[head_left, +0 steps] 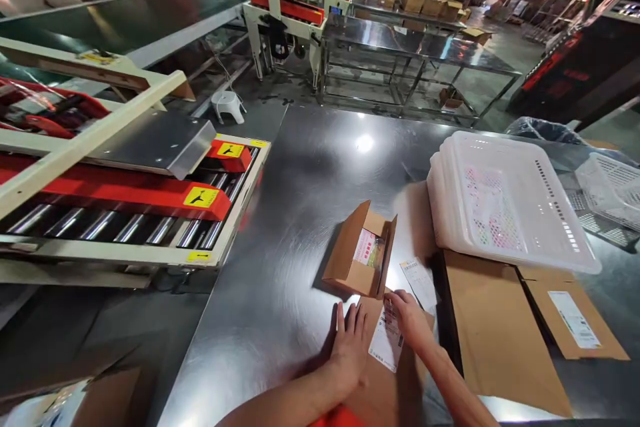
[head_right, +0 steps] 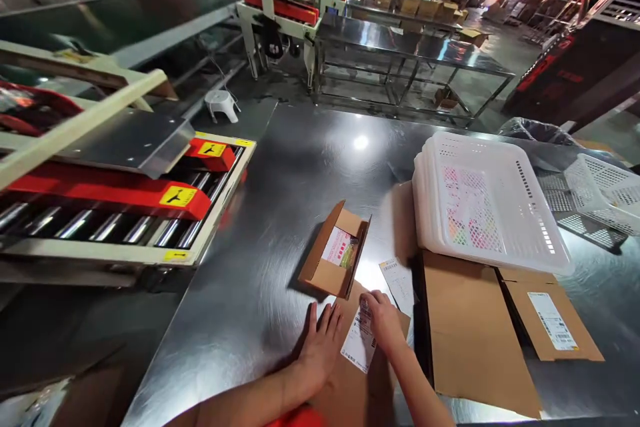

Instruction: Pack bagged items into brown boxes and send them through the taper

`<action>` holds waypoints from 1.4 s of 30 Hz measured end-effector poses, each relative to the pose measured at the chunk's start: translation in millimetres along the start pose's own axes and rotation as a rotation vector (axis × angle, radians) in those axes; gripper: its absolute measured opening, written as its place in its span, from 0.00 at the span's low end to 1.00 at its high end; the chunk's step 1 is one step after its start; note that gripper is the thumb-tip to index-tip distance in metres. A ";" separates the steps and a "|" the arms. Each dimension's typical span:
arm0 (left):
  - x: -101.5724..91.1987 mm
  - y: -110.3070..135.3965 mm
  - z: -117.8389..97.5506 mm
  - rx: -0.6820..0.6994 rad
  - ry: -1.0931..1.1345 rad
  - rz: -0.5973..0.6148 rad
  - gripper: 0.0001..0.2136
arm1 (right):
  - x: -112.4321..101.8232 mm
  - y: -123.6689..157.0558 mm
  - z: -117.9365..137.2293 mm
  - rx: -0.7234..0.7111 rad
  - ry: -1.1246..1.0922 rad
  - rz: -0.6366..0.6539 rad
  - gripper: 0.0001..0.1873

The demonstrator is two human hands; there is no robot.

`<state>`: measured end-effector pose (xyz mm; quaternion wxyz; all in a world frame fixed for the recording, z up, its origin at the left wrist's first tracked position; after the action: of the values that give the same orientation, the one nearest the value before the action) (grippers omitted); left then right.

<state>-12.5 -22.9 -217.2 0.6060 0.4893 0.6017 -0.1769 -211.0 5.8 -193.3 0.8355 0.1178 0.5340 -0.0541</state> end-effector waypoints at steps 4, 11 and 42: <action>4.4 -2.1 0.1 0.002 0.021 -0.019 0.65 | -0.4 -1.2 -4.2 -0.020 0.013 0.030 0.32; 14.1 -7.5 -3.0 -0.015 -0.019 0.015 0.66 | 4.3 -5.3 -12.5 -0.042 -0.016 0.034 0.26; 4.0 2.4 0.0 0.009 -0.043 -0.024 0.65 | -5.9 -35.7 -18.2 -0.479 0.359 0.216 0.13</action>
<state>-9.7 -20.3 -219.8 0.6146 0.4808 0.5935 -0.1972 -237.2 -24.4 -200.3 0.7328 -0.0186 0.6548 0.1840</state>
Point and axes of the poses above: each hand's wrist, its own y-axis away from the middle knuckle, its own x-axis out of the palm, z = x × y, the point moved 1 cm from there along -y, towards the middle knuckle, and after that the axes turned 1 degree about -z, right-handed, at the moved point
